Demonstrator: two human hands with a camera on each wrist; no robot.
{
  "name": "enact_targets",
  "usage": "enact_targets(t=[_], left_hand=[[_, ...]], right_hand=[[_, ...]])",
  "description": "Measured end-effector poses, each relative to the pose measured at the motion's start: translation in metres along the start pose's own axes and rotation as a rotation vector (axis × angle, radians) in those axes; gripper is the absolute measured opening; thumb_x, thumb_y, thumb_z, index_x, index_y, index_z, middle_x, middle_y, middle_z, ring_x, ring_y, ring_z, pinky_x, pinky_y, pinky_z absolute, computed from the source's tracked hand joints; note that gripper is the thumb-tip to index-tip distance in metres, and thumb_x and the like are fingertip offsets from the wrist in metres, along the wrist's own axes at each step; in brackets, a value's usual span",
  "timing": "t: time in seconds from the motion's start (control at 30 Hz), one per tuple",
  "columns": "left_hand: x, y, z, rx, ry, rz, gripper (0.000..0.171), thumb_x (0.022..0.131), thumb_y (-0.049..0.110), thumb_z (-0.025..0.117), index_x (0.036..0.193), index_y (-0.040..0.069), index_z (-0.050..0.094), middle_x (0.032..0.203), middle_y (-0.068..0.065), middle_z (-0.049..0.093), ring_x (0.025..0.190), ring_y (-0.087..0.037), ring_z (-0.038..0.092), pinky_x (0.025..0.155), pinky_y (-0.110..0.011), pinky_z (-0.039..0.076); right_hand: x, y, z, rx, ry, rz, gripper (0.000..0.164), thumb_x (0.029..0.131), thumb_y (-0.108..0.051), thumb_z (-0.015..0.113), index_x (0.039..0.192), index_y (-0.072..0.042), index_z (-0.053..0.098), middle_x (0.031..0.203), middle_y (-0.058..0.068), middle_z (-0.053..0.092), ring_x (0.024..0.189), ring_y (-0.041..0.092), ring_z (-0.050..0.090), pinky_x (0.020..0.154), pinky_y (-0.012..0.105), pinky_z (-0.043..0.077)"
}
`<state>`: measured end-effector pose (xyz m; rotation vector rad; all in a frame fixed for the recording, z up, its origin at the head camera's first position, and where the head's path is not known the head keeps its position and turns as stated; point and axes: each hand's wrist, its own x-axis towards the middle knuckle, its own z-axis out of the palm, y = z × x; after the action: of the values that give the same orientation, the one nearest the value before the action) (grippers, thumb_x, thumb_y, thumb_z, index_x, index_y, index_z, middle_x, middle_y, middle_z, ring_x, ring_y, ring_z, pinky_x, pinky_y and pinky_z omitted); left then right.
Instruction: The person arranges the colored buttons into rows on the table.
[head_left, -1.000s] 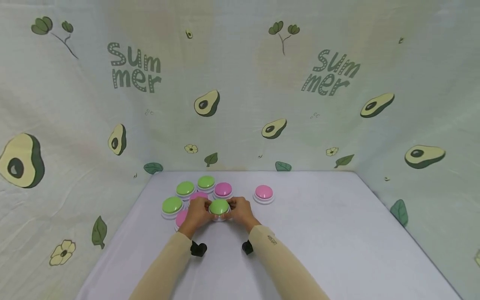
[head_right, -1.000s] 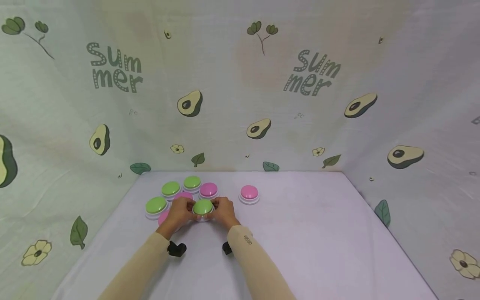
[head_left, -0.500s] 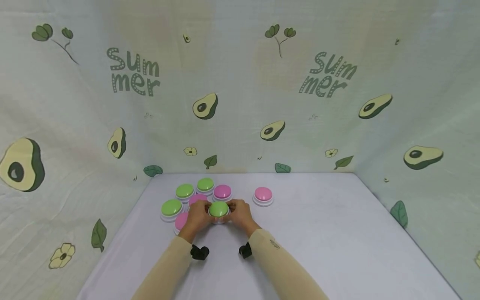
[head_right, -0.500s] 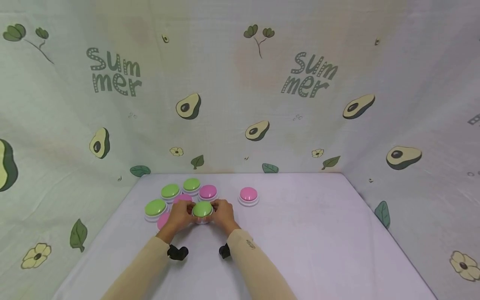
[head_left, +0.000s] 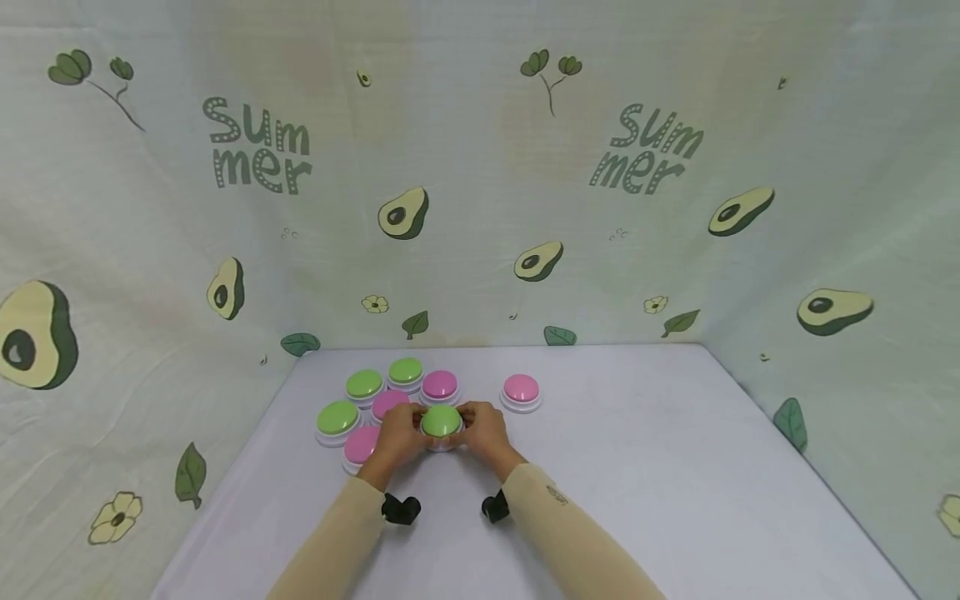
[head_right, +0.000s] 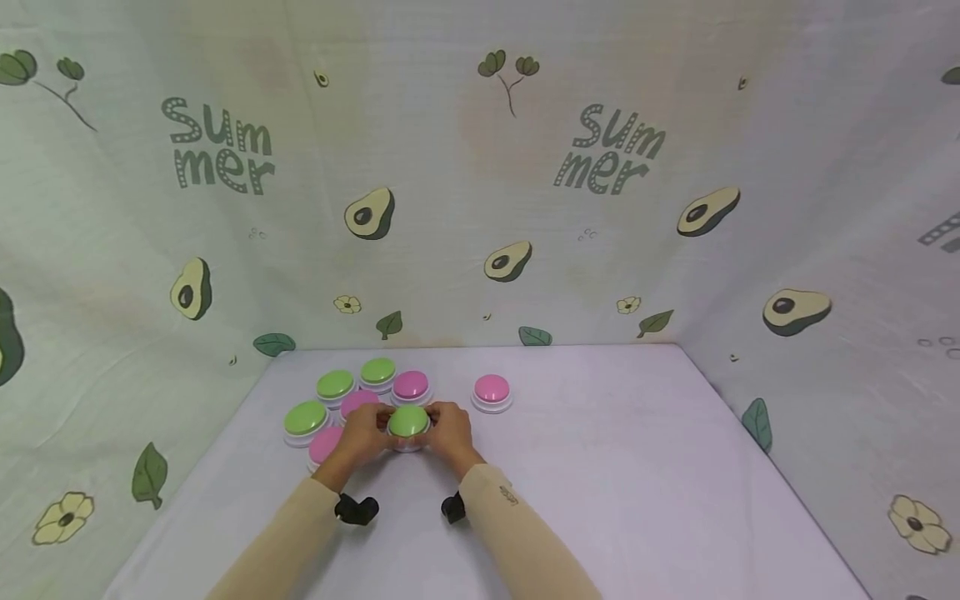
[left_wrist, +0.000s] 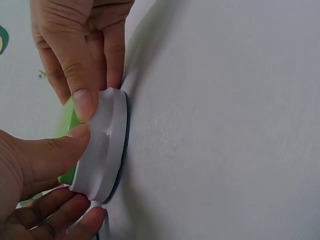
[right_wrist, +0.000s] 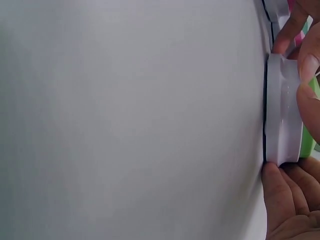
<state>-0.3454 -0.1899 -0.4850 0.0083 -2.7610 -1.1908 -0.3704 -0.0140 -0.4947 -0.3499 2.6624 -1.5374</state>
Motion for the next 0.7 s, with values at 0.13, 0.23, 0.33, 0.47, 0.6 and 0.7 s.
enact_targets(t=[0.13,0.23,0.33,0.47,0.6,0.7], left_hand=[[-0.001,0.004,0.006,-0.033,-0.012,0.002,0.060,0.074,0.002,0.094,0.127,-0.008,0.068,0.115,-0.020,0.072,0.109,-0.034,0.067,0.099,-0.051,0.058],[-0.002,0.008,0.011,-0.049,-0.018,0.008,0.061,0.074,0.002,0.094,0.128,-0.009,0.067,0.119,-0.022,0.071,0.112,-0.037,0.067,0.101,-0.050,0.058],[-0.002,0.011,0.015,-0.066,-0.020,0.024,0.063,0.074,0.002,0.094,0.129,-0.010,0.066,0.121,-0.023,0.069,0.114,-0.038,0.067,0.101,-0.050,0.058],[-0.003,0.015,0.020,-0.082,-0.020,0.041,0.063,0.075,0.004,0.094,0.129,-0.009,0.066,0.121,-0.023,0.068,0.114,-0.038,0.066,0.101,-0.050,0.057],[-0.004,0.018,0.026,-0.097,-0.027,0.065,0.062,0.075,0.004,0.094,0.129,-0.010,0.066,0.121,-0.024,0.069,0.114,-0.039,0.067,0.101,-0.051,0.057],[-0.004,0.021,0.030,-0.104,-0.040,0.078,0.060,0.076,0.003,0.093,0.129,-0.009,0.066,0.122,-0.024,0.069,0.115,-0.039,0.067,0.102,-0.052,0.057]], right_hand=[[-0.003,0.005,-0.006,-0.008,0.014,-0.002,0.052,0.075,-0.007,0.095,0.121,0.003,0.072,0.122,0.018,0.075,0.120,0.034,0.070,0.105,0.047,0.056],[-0.006,0.008,-0.011,-0.017,0.019,-0.005,0.054,0.075,-0.008,0.095,0.122,0.003,0.072,0.122,0.019,0.074,0.119,0.034,0.070,0.104,0.047,0.057],[-0.009,0.011,-0.016,-0.016,0.028,-0.001,0.055,0.075,-0.009,0.095,0.122,0.003,0.071,0.123,0.020,0.074,0.119,0.034,0.070,0.105,0.046,0.057],[-0.013,0.014,-0.023,-0.007,0.043,-0.009,0.055,0.075,-0.009,0.096,0.122,0.005,0.071,0.124,0.022,0.073,0.119,0.036,0.070,0.104,0.046,0.057],[-0.017,0.018,-0.029,-0.019,0.055,-0.013,0.055,0.075,-0.010,0.096,0.122,0.005,0.071,0.124,0.023,0.073,0.119,0.036,0.070,0.102,0.046,0.058],[-0.020,0.021,-0.035,-0.023,0.064,-0.001,0.056,0.074,-0.012,0.096,0.122,0.005,0.071,0.124,0.022,0.073,0.119,0.036,0.070,0.102,0.046,0.058]])
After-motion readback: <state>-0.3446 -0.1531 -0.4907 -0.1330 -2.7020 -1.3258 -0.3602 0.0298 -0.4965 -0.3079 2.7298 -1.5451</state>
